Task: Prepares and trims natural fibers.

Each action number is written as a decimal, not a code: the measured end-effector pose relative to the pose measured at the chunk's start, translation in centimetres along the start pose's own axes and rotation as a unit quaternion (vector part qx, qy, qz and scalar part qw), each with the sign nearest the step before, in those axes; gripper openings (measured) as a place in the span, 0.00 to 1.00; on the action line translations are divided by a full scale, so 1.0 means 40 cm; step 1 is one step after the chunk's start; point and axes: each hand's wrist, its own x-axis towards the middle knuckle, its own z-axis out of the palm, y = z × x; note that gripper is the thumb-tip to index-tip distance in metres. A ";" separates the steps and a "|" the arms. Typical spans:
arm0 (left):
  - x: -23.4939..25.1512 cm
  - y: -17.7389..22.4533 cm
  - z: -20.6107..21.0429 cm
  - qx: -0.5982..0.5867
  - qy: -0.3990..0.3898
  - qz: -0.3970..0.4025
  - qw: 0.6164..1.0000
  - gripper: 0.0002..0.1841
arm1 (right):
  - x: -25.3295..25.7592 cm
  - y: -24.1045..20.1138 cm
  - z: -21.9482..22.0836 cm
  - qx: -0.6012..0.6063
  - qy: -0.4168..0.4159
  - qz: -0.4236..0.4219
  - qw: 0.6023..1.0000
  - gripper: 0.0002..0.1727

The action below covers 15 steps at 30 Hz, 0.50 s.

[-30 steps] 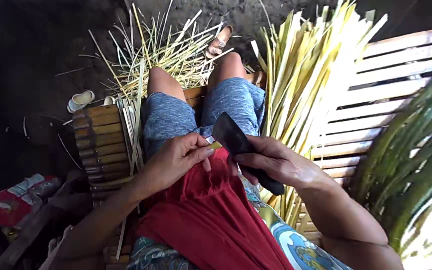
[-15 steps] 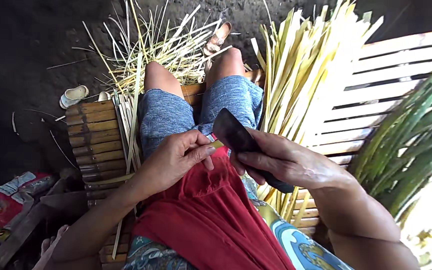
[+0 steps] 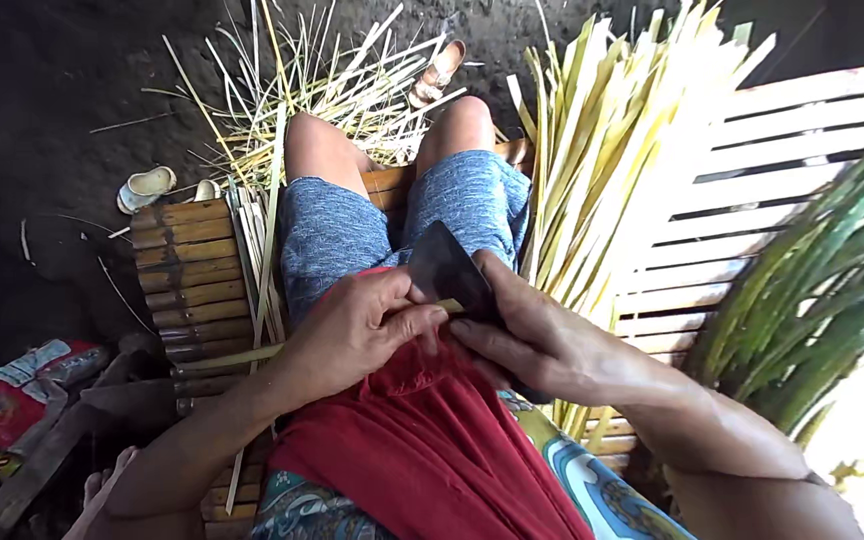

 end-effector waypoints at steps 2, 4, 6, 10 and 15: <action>0.000 0.004 0.012 0.019 0.048 0.003 0.999 0.05 | 0.009 0.005 0.003 -0.088 0.042 -0.030 0.995 0.10; 0.002 0.015 0.024 0.012 0.073 -0.008 0.997 0.04 | 0.017 0.008 -0.017 -0.145 0.069 -0.045 0.986 0.13; -0.002 0.031 0.018 -0.010 0.006 -0.013 1.000 0.11 | 0.016 0.026 -0.030 -0.165 0.133 -0.077 0.974 0.15; 0.058 -0.004 0.002 -0.124 -0.041 0.071 0.989 0.26 | 0.001 0.030 -0.030 -0.052 0.253 -0.194 0.946 0.11; 0.267 -0.234 0.085 -0.461 0.022 0.026 0.887 0.26 | 0.054 0.063 -0.021 -0.176 0.396 -0.314 0.845 0.13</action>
